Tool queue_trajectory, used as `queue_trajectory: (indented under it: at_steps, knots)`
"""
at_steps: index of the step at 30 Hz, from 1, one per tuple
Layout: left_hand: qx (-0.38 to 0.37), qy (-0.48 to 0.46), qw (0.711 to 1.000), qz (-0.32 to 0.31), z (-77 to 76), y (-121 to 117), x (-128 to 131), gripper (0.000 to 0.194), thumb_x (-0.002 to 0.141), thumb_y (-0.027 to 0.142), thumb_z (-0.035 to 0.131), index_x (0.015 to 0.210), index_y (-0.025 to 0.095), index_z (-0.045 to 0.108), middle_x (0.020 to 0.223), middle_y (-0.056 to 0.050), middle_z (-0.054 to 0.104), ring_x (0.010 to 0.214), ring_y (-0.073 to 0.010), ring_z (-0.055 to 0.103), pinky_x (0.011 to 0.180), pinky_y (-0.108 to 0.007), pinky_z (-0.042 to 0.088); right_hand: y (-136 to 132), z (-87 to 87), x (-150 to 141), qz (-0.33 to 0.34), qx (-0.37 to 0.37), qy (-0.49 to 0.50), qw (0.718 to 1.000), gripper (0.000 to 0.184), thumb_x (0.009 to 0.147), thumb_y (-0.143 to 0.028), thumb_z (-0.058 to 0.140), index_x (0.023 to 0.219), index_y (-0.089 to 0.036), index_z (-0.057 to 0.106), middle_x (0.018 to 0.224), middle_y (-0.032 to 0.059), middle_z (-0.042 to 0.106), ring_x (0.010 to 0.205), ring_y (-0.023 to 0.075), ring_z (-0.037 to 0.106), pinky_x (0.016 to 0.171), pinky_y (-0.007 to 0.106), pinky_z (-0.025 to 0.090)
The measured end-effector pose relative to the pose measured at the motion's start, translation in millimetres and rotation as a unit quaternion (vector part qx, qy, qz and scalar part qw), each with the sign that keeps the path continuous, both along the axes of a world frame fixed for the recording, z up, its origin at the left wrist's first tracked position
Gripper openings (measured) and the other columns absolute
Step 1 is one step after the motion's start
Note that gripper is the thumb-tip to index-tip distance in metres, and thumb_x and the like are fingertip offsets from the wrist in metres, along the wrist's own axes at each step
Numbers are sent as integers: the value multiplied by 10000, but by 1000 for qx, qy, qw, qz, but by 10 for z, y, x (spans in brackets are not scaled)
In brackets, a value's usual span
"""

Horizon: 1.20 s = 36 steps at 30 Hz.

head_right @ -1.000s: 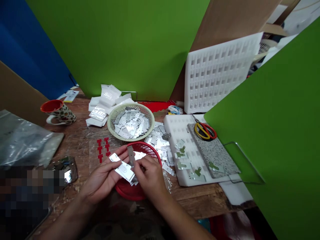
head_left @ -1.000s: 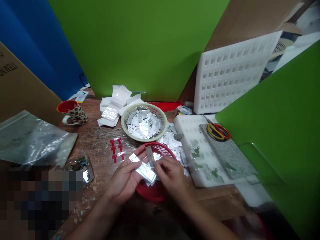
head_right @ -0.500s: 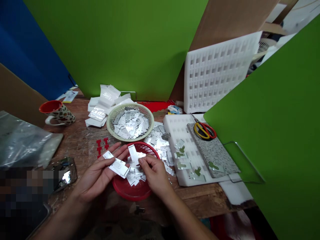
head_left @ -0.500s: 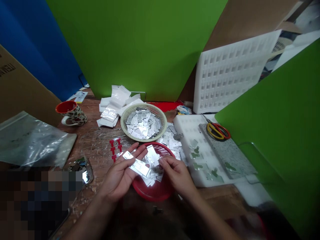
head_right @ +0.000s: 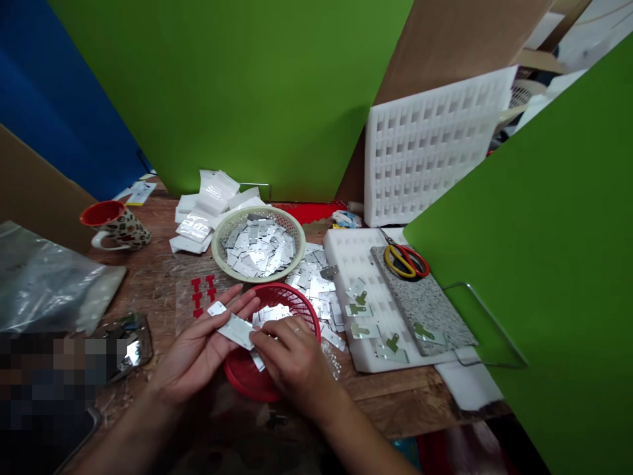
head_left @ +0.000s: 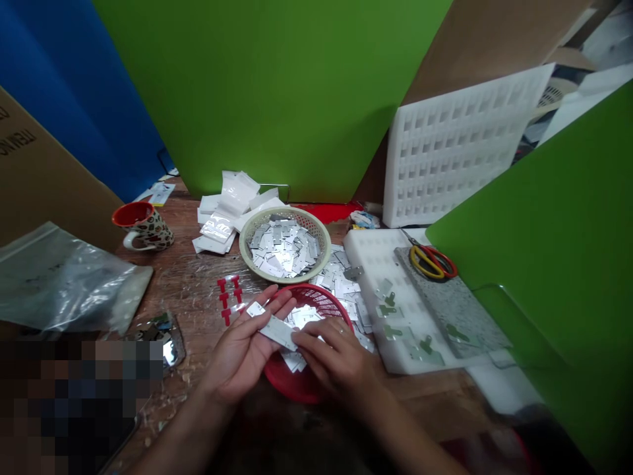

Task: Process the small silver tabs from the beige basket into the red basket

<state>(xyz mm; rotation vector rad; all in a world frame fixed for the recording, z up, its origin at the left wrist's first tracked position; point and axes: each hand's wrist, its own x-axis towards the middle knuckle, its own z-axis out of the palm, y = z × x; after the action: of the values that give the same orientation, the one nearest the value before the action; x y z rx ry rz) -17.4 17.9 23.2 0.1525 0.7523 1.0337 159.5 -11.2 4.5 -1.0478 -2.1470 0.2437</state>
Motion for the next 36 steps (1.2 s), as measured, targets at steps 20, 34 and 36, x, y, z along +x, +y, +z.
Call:
queue_trajectory:
  at_steps: [20,34,36]
  knots:
    - [15,-15,999,-32,-15,-27,-30,643,830,-12,507,1424,184,359,1404,-154,511,1321,-283,432,1089,-466,380,-22,1,47,-15,2,57,998,188,846,-94,594,973,-198,686,844,58,696,778,182,629,721,341,500]
    - [19,18,999,-27,6,-1,-61,610,834,22,541,1401,192,393,1404,-155,511,1310,-316,443,1012,-482,465,112,18,49,-114,-554,609,556,249,643,-268,826,736,-138,636,589,8,645,451,64,504,409,154,416]
    - [18,22,999,-26,6,-10,-65,604,832,15,539,1396,183,399,1394,-156,521,1305,-316,451,1004,-485,473,108,25,47,-109,-558,615,546,245,644,-260,825,740,-135,637,591,15,650,458,69,516,410,156,427]
